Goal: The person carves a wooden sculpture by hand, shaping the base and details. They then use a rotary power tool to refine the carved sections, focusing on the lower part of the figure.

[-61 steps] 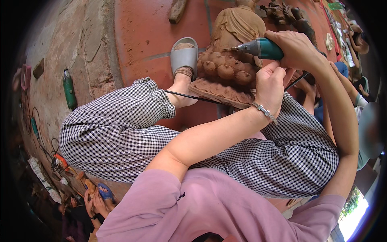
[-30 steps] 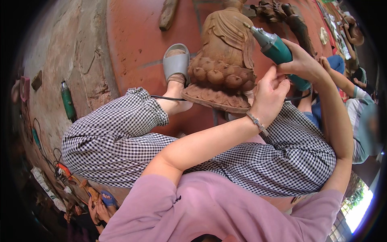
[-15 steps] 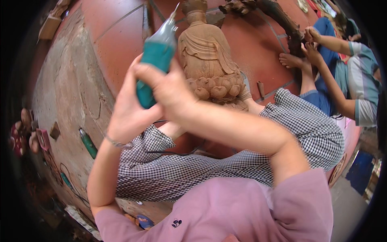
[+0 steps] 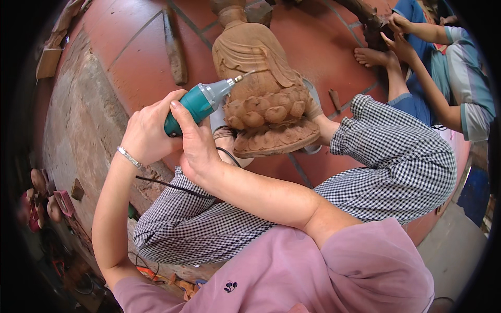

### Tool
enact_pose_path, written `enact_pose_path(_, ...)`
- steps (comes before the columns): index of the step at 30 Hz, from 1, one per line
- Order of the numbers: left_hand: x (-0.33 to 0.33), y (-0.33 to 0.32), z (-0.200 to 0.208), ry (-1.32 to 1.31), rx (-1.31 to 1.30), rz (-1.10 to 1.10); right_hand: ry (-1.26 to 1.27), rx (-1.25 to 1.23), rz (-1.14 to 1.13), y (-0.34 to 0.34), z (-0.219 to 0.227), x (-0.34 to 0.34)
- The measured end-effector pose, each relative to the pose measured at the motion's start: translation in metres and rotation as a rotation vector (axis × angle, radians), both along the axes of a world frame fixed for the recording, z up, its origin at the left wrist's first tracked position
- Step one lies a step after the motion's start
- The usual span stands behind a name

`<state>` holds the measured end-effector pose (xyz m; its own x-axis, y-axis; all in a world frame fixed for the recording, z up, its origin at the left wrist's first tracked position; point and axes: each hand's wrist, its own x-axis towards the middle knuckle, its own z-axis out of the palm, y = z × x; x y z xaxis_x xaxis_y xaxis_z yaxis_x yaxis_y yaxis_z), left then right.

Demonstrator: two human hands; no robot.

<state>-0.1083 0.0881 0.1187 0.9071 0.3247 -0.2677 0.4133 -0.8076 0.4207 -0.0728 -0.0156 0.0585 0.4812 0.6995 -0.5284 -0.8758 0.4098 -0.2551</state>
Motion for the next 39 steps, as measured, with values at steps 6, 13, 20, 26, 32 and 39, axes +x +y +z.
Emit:
enact_pose_path(6, 0.017, 0.007, -0.008, 0.005, -0.007, -0.114, 0.024, 0.016, -0.076, 0.000, -0.005, 0.008)
enact_pose_path(13, 0.024, 0.015, -0.023, 0.029, -0.086, -0.133, -0.003, -0.008, -0.074, 0.003, -0.020, 0.014)
enact_pose_path(20, 0.030, 0.018, -0.026, 0.001, -0.098, -0.175, -0.005, -0.044, -0.105, 0.005, -0.019, 0.015)
enact_pose_path(26, 0.034, 0.020, -0.032, -0.035, -0.117, -0.232, 0.015, -0.035, -0.109, 0.002, -0.027, 0.015)
enact_pose_path(32, 0.036, 0.019, -0.030, 0.010, -0.139, -0.239, 0.100, -0.020, -0.082, -0.002, -0.027, 0.013)
enact_pose_path(39, 0.049, 0.028, -0.021, -0.041, -0.069, -0.327, 0.032, 0.095, -0.138, 0.008, -0.025, 0.019)
